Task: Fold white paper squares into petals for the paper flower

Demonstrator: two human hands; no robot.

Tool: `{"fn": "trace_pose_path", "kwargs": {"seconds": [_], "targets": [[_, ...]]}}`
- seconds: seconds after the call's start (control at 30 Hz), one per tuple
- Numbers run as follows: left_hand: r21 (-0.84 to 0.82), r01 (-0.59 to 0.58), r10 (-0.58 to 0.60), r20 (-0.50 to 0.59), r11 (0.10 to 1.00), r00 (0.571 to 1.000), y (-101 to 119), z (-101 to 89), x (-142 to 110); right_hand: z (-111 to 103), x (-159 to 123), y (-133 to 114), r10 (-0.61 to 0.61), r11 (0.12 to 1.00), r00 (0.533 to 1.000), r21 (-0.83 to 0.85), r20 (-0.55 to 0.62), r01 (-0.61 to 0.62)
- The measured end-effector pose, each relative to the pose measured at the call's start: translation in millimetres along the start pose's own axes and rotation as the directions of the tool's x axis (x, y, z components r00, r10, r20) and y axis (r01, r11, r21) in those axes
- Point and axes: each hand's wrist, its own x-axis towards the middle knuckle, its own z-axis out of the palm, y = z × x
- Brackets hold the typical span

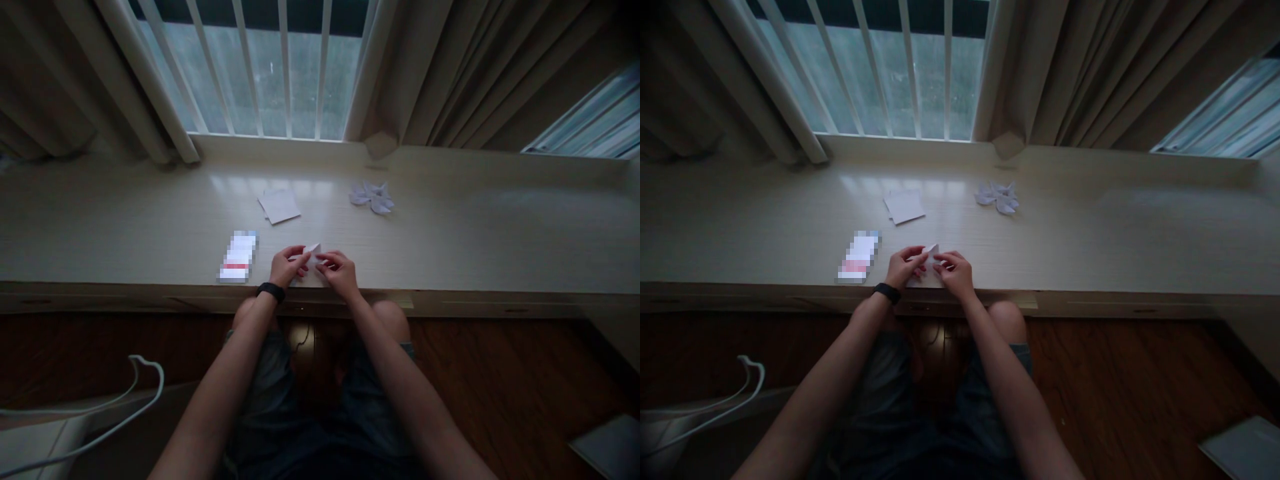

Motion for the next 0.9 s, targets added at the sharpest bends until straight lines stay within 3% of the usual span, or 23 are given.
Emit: {"fn": "trace_pose_path", "kwargs": {"seconds": [0.33,0.6,0.8,0.9], "targets": [[0.084,0.035,-0.052,0.205,0.996,0.977,1,-5.6,4,-12,2,-6,0.006,0.999,0.993,-0.034,0.12,-0.002],[0.045,0.026,-0.033,0.177,0.999,0.984,-4,-5.3,5,-17,-2,-6,0.007,0.988,0.988,-0.151,0.153,0.016],[0.374,-0.179,0.148,0.111,0.91,0.983,-11,-2.2,4,-19,-7,-9,-0.069,0.932,0.965,-0.327,0.254,0.153],[0.403,-0.189,0.167,0.09,0.895,0.982,-13,-0.7,2,-21,-9,-13,-0.084,0.885,0.958,-0.421,0.276,0.199]]}}
